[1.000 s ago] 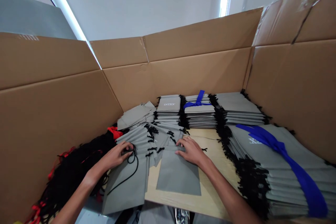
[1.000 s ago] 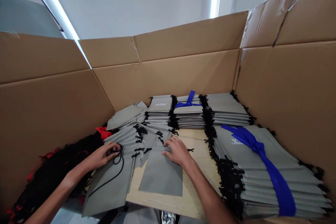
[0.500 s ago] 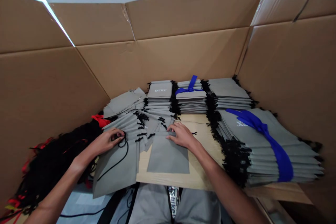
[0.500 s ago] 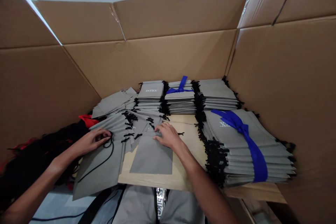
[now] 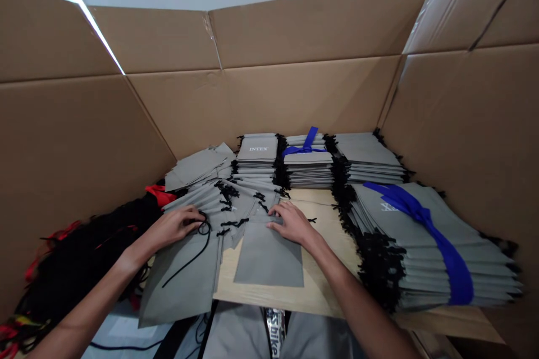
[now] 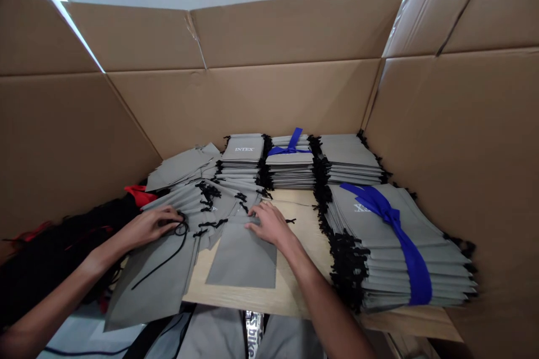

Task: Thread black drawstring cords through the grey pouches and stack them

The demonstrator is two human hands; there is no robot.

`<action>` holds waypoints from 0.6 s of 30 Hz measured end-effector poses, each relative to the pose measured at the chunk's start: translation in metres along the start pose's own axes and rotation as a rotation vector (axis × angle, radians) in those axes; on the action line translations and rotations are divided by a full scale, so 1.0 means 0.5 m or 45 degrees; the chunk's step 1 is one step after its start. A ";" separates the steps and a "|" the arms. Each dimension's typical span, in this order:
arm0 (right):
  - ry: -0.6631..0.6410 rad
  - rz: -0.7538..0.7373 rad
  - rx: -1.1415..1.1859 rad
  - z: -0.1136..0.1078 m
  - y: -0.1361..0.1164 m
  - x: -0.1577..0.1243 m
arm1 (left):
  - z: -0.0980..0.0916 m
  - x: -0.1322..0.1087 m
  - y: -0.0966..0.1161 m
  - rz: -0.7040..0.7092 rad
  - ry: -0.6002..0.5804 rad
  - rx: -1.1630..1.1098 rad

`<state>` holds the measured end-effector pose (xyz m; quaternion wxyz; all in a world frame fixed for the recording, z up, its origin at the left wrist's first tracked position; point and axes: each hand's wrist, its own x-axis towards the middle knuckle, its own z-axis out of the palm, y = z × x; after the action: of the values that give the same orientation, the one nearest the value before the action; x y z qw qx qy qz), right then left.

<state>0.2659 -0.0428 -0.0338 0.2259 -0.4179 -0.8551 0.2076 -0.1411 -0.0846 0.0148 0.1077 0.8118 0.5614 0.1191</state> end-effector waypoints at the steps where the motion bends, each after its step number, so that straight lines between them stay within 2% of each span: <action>1: -0.002 0.008 0.002 -0.001 -0.001 0.000 | 0.001 0.002 0.003 0.020 0.014 0.013; 7: -0.003 0.047 0.000 -0.002 -0.008 -0.001 | 0.015 0.013 0.031 0.111 0.054 0.057; 9: -0.004 0.052 0.007 -0.003 -0.009 -0.001 | 0.012 0.015 0.037 0.070 0.086 0.078; 11: -0.002 0.054 0.018 -0.004 -0.011 -0.001 | -0.008 0.015 0.036 -0.073 0.134 0.059; 14: -0.007 0.054 0.035 -0.007 -0.014 -0.001 | -0.083 0.008 0.024 -0.427 0.236 -0.046; 17: -0.003 0.064 0.035 -0.007 -0.014 -0.002 | -0.197 0.002 0.017 -0.576 0.353 -0.121; 18: 0.005 0.068 0.031 -0.006 -0.013 -0.002 | -0.236 0.001 0.019 -0.612 0.416 -0.253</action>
<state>0.2639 -0.0467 -0.0278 0.2271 -0.4383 -0.8406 0.2230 -0.1695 -0.0825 0.1298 0.1200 0.6113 0.7329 0.2734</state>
